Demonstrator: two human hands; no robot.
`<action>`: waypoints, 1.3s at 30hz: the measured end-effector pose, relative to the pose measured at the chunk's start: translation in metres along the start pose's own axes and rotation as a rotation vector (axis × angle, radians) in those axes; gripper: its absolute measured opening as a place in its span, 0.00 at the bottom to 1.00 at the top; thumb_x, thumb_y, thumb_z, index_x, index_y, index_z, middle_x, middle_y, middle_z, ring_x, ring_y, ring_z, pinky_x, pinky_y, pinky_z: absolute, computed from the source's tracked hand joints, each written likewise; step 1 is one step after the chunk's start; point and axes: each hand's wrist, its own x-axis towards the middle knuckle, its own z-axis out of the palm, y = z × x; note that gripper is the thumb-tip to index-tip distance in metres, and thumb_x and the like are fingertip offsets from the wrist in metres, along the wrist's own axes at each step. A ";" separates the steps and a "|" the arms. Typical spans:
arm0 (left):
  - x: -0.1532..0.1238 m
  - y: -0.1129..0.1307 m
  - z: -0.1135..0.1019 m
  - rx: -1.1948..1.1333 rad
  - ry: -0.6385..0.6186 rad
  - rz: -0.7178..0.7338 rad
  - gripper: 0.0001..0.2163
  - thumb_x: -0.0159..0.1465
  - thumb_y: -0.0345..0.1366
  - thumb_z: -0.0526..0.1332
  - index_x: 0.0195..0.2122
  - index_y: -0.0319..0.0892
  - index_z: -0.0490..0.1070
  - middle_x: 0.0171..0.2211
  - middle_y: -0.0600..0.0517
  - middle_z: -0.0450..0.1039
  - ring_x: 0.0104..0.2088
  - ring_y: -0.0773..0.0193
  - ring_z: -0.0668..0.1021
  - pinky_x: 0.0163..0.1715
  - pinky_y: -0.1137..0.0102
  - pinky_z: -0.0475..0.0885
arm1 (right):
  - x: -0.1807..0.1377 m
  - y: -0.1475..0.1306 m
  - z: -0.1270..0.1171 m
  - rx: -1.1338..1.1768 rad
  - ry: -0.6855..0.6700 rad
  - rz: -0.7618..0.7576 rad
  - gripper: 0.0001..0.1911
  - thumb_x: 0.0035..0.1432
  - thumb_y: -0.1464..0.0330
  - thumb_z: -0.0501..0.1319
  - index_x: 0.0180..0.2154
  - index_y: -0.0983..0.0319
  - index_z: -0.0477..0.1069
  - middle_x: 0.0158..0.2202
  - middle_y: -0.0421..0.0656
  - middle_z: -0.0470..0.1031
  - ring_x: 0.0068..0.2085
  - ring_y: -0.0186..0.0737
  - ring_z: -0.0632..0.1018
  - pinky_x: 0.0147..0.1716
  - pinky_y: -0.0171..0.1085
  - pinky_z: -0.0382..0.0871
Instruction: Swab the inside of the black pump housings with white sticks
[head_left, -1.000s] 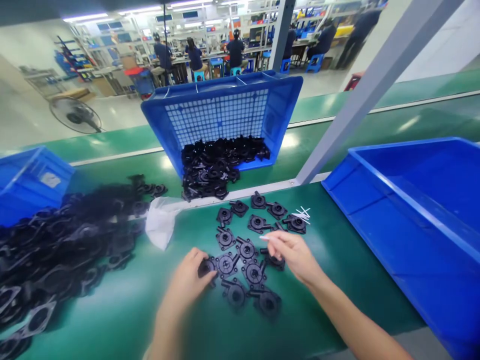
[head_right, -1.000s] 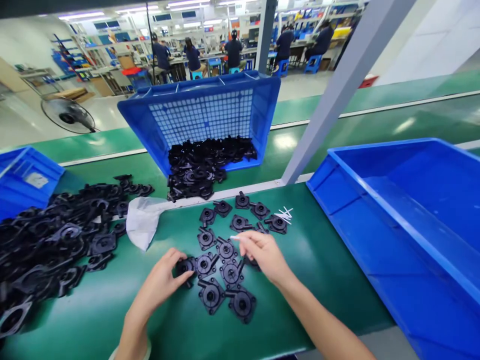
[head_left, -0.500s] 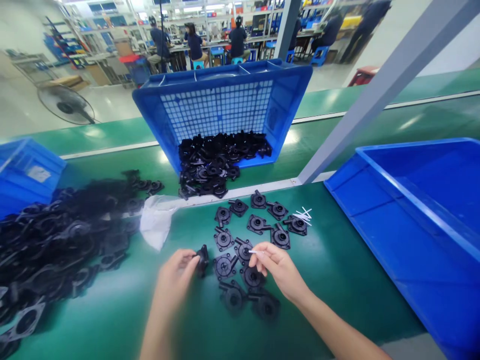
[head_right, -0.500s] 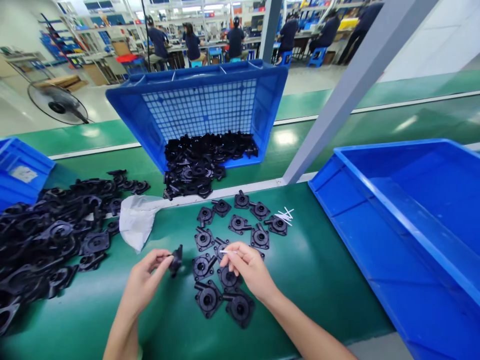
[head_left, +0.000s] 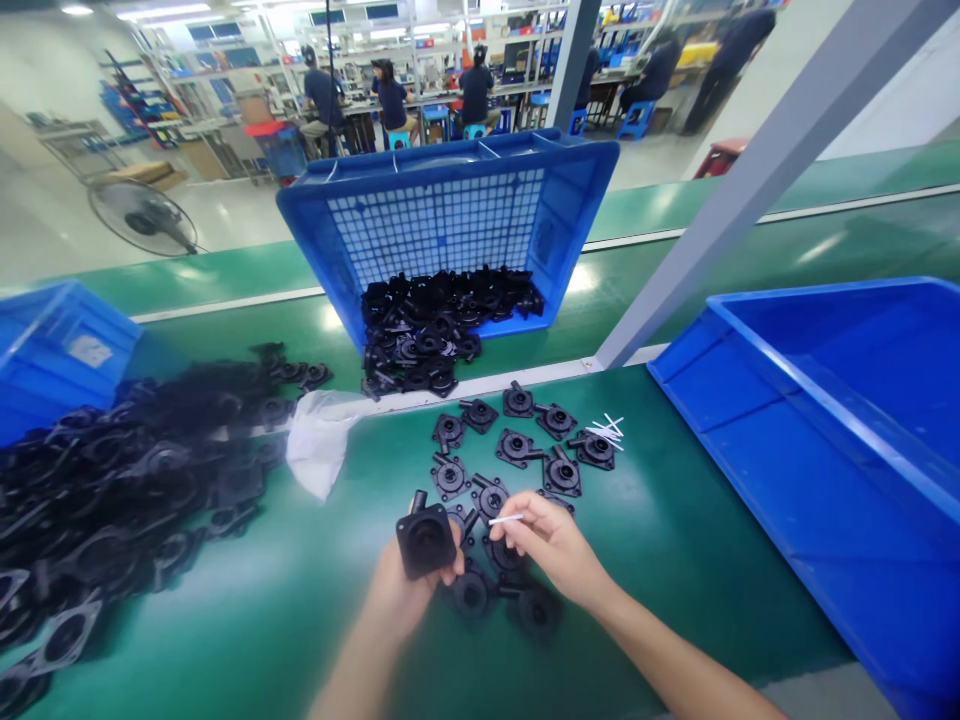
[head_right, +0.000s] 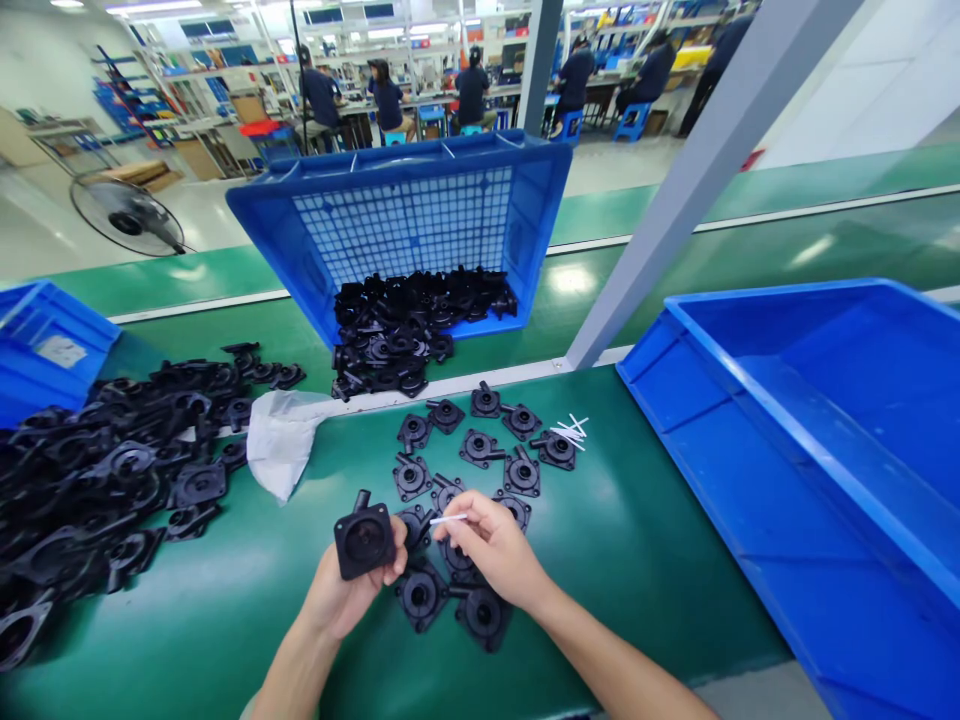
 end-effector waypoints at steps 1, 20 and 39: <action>-0.001 0.001 0.004 0.008 -0.019 -0.025 0.20 0.58 0.50 0.61 0.29 0.33 0.73 0.30 0.46 0.71 0.23 0.65 0.74 0.19 0.75 0.65 | 0.000 0.001 0.001 -0.038 -0.002 -0.019 0.12 0.64 0.60 0.58 0.37 0.62 0.68 0.34 0.43 0.74 0.32 0.34 0.71 0.30 0.32 0.63; 0.004 -0.018 0.010 -0.014 -0.008 -0.110 0.24 0.57 0.54 0.62 0.38 0.32 0.71 0.30 0.45 0.73 0.22 0.65 0.75 0.20 0.75 0.71 | -0.002 -0.004 -0.003 -0.242 0.051 -0.179 0.05 0.64 0.65 0.57 0.37 0.60 0.69 0.37 0.41 0.70 0.40 0.37 0.71 0.41 0.34 0.65; -0.003 -0.029 0.013 0.049 -0.109 -0.121 0.37 0.55 0.66 0.52 0.44 0.31 0.65 0.27 0.45 0.71 0.22 0.62 0.77 0.20 0.73 0.73 | -0.009 -0.002 0.011 -0.208 -0.005 -0.301 0.05 0.63 0.70 0.59 0.37 0.59 0.74 0.31 0.42 0.71 0.36 0.38 0.73 0.38 0.37 0.66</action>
